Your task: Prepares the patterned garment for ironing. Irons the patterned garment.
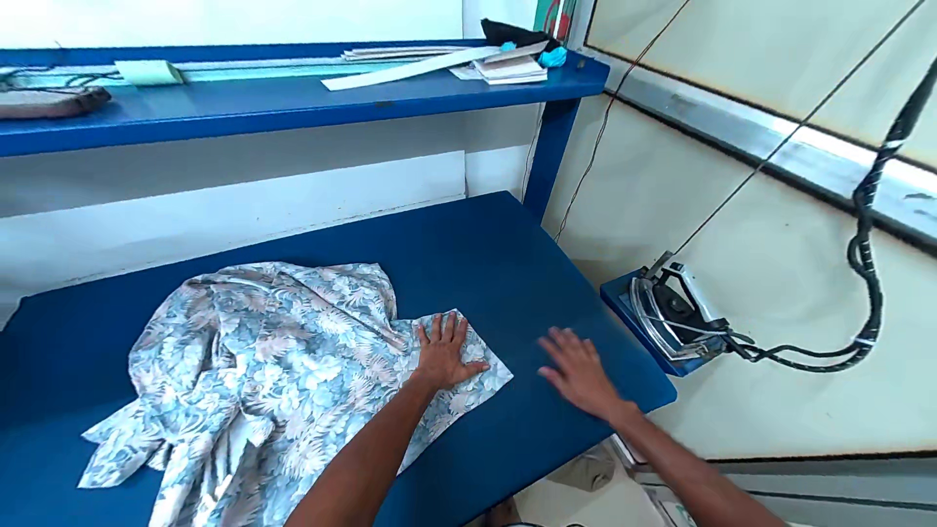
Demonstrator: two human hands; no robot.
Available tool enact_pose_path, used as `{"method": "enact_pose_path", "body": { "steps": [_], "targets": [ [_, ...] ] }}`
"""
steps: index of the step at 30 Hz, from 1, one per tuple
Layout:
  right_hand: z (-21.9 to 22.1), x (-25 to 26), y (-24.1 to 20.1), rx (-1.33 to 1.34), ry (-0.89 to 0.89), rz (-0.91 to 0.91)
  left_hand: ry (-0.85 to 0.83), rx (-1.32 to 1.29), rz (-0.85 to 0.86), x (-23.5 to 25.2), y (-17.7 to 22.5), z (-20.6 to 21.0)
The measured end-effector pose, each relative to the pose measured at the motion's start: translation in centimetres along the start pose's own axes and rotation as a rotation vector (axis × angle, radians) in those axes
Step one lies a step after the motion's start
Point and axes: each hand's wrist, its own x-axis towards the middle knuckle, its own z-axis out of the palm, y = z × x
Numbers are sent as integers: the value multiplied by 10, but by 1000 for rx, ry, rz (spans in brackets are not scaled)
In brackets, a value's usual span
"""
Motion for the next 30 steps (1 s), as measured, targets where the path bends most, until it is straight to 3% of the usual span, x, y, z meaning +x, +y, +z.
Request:
{"method": "enact_pose_path", "body": {
  "steps": [4, 7, 10, 13, 16, 17, 19, 22, 24, 27, 30],
  "targets": [
    [-93, 29, 117, -91, 286, 333, -24, -55, -79, -7, 23, -12],
    [-108, 42, 181, -146, 412, 523, 214, -220, -57, -42, 25, -5],
    [-106, 42, 193, -163, 306, 651, 448, -400, -28, -111, -2, -2],
    [-136, 50, 210, 144, 111, 712, 652, -496, -54, -200, -48, 19],
    [-137, 49, 223, 722, 65, 814, 759, -509, -110, -271, -85, 39],
    [-133, 53, 212, 781, 98, 828, 775, -509, -115, -283, -96, 42],
    [-124, 61, 164, 634, 56, 720, 793, -489, -94, -290, -114, 42],
    [-137, 77, 65, 338, -129, 515, 741, -437, -45, -256, -127, 22],
    [-148, 84, -2, 412, -163, 463, 633, -410, 55, -212, -131, 7],
    [-128, 94, -88, 649, -230, 428, 425, -327, 246, -151, -107, -5],
    [-89, 111, -153, 559, -345, 321, 139, -263, 377, -137, -67, -6]
  ]
}}
